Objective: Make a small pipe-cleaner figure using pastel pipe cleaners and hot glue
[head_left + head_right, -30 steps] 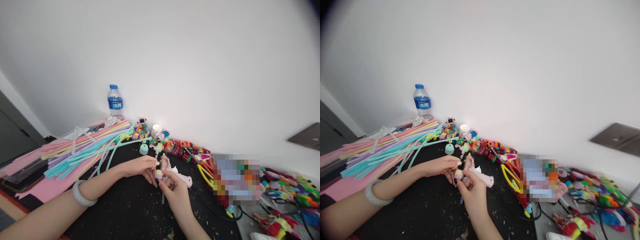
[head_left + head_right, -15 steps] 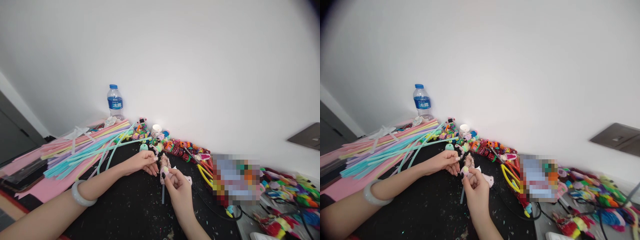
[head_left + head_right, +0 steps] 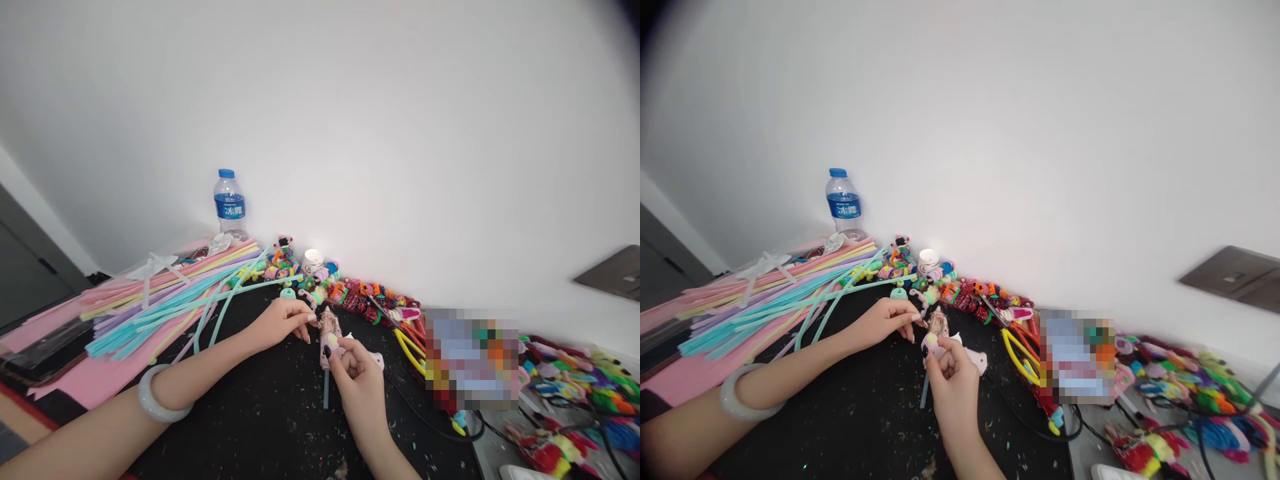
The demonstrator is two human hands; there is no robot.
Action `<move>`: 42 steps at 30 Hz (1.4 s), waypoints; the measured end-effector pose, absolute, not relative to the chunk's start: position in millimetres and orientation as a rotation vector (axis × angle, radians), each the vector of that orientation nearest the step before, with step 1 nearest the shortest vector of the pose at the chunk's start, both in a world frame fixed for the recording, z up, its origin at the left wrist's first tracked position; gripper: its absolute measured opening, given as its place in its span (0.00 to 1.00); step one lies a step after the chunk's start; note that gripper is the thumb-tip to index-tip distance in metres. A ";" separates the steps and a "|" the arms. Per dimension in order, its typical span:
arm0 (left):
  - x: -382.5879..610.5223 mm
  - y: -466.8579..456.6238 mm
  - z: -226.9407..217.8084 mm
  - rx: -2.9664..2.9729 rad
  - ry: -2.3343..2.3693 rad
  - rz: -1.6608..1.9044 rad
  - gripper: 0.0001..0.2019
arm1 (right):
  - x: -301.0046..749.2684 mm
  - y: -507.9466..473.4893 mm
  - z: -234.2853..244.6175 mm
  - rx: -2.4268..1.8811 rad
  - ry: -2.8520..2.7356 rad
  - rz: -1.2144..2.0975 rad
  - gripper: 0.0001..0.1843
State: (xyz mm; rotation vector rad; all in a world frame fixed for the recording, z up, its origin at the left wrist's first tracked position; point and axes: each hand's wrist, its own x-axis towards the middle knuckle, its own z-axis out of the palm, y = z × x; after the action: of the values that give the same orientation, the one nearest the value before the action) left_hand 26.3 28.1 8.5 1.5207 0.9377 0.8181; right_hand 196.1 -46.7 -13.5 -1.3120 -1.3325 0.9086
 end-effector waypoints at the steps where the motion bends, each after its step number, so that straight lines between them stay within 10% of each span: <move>1: 26.5 27.8 7.3 1.558 0.945 0.834 0.10 | 196.1 -46.5 -13.4 -1.314 -1.331 0.907 0.11; 42: 31.5 11.0 10.5 2.082 0.728 0.734 0.10 | 196.8 -47.1 -17.1 -1.272 -1.383 0.871 0.09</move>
State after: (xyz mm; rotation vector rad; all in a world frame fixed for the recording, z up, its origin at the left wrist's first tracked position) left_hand 31.5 11.0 10.5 2.0819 0.7285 0.7338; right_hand 196.8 -47.1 -17.1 -1.2724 -1.3834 0.8715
